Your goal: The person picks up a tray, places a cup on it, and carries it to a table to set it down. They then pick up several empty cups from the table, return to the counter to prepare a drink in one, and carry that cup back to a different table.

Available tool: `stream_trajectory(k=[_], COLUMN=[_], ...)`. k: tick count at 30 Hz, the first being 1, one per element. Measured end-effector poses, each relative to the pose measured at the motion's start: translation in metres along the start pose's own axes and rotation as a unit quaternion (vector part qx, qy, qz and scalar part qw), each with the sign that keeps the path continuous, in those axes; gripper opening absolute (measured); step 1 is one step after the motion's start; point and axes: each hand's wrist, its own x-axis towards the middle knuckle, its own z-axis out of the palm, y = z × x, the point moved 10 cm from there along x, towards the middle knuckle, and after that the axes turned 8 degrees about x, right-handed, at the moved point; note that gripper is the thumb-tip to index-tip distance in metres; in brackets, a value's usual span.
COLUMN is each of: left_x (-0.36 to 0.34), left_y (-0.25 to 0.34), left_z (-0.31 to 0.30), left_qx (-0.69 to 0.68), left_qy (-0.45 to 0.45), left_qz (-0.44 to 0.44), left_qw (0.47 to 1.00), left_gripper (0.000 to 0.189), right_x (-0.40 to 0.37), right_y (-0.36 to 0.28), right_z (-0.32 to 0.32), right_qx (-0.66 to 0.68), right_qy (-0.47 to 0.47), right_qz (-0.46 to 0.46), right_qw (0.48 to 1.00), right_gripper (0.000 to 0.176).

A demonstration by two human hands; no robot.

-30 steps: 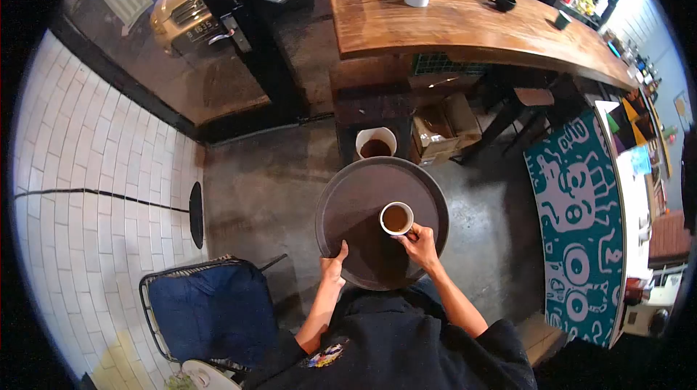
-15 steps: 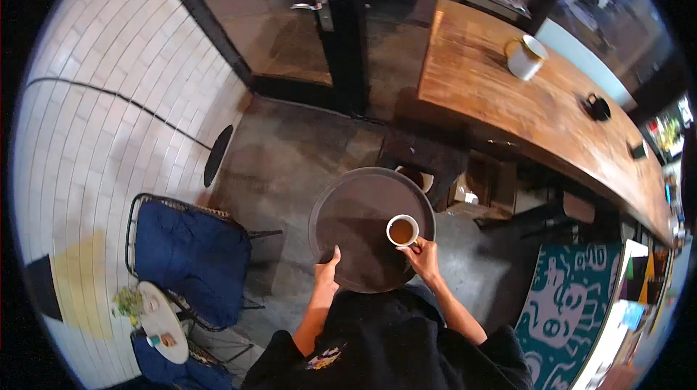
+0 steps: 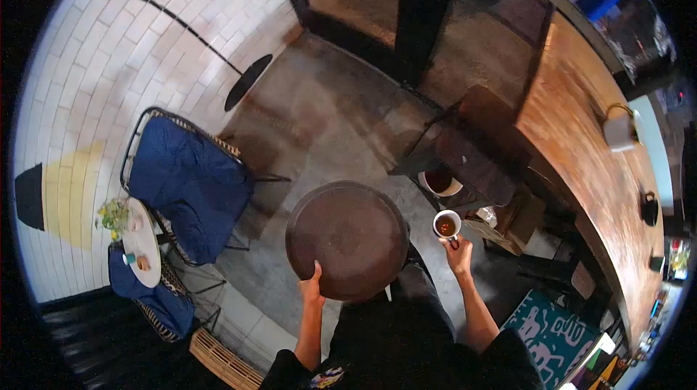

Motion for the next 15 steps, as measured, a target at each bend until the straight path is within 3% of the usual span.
stream_trajectory(k=[3,5,7,9,10,11,13,15], left_x=[0.005,0.004,0.008,0.01,0.011,0.009,0.019,0.026], left_y=[-0.021,-0.046,-0.06,-0.07,-0.076,-0.087,-0.131,-0.15], left_z=[-0.012,-0.014,-0.003,0.011,0.016,0.016,0.012,0.021], left_qx=[0.01,0.054,0.03,0.001,0.025,0.049,0.022,0.029], left_qy=[-0.007,0.028,0.012,-0.003,0.003,0.011,0.005,-0.016], left_qz=[-0.002,-0.112,-0.104,-0.098,-0.115,-0.135,-0.181,-0.156], left_qw=[1.0,0.992,0.994,0.995,0.993,0.99,0.983,0.987], left_gripper=[0.055,0.052,0.051,0.05,0.048,0.047,0.048,0.048], right_x=[0.012,0.024,0.032,0.045,0.051,0.054,0.065,0.082], right_y=[0.055,0.089,0.158,0.161,0.182,0.262,0.274,0.327], right_z=[0.016,0.03,0.049,0.055,0.061,0.077,0.088,0.085], right_qx=[0.013,-0.002,0.231,0.006,0.011,0.367,0.528,0.473], right_qy=[0.046,0.064,0.13,0.117,0.14,0.179,0.306,0.235], right_qz=[0.052,0.08,0.094,0.105,0.123,0.132,0.19,0.167], right_qw=[0.998,0.995,0.96,0.988,0.982,0.903,0.769,0.833], right_gripper=[0.049,0.046,0.045,0.044,0.04,0.037,0.036,0.034])
